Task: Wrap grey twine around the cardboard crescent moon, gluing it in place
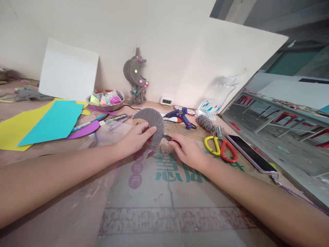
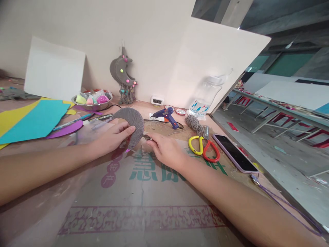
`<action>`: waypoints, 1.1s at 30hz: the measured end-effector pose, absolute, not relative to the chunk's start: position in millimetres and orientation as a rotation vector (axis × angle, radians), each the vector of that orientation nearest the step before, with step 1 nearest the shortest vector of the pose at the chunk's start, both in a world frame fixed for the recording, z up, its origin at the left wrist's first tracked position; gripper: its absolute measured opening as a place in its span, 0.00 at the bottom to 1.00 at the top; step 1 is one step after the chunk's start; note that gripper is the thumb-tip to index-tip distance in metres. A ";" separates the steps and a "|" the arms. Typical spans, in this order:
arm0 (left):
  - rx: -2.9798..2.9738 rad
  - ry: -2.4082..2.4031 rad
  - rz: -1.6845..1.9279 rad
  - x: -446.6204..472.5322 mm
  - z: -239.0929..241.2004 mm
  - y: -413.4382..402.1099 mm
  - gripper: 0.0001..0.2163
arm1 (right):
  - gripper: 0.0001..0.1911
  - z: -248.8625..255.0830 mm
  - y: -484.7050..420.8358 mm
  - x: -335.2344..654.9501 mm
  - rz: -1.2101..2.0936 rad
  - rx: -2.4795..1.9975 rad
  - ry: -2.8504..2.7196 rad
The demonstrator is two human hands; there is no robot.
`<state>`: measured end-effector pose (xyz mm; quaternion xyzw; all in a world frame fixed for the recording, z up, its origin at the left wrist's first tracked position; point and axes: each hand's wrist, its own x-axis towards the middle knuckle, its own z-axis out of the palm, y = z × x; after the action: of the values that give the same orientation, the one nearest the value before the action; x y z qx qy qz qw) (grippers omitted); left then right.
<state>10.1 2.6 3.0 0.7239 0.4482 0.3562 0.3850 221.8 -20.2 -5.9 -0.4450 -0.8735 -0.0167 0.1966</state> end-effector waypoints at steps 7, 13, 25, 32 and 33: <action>1.879 1.157 0.918 9.8 2.9 2.9 0.15 | 0.16 -3.7 -22.6 220.9 -0.083 -1.185 -2.418; 1.895 1.204 0.946 10.8 7.1 1.3 0.15 | 0.18 -0.7 -22.9 219.1 -0.192 -1.198 -2.449; 1.915 1.221 0.933 8.7 6.4 1.5 0.15 | 0.16 -4.7 -20.8 216.9 -0.228 -1.226 -2.573; 1.857 1.163 0.916 8.3 3.2 1.4 0.15 | 0.16 -3.3 -21.4 217.1 -0.217 -1.178 -2.614; 1.856 1.160 0.912 8.4 3.2 1.4 0.15 | 0.16 -3.0 -21.4 217.1 -0.213 -1.178 -2.619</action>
<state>8.4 1.4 3.2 0.7255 0.4532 0.3564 0.3757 217.1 -21.4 -3.0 -0.4056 -0.9017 -0.0733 0.1304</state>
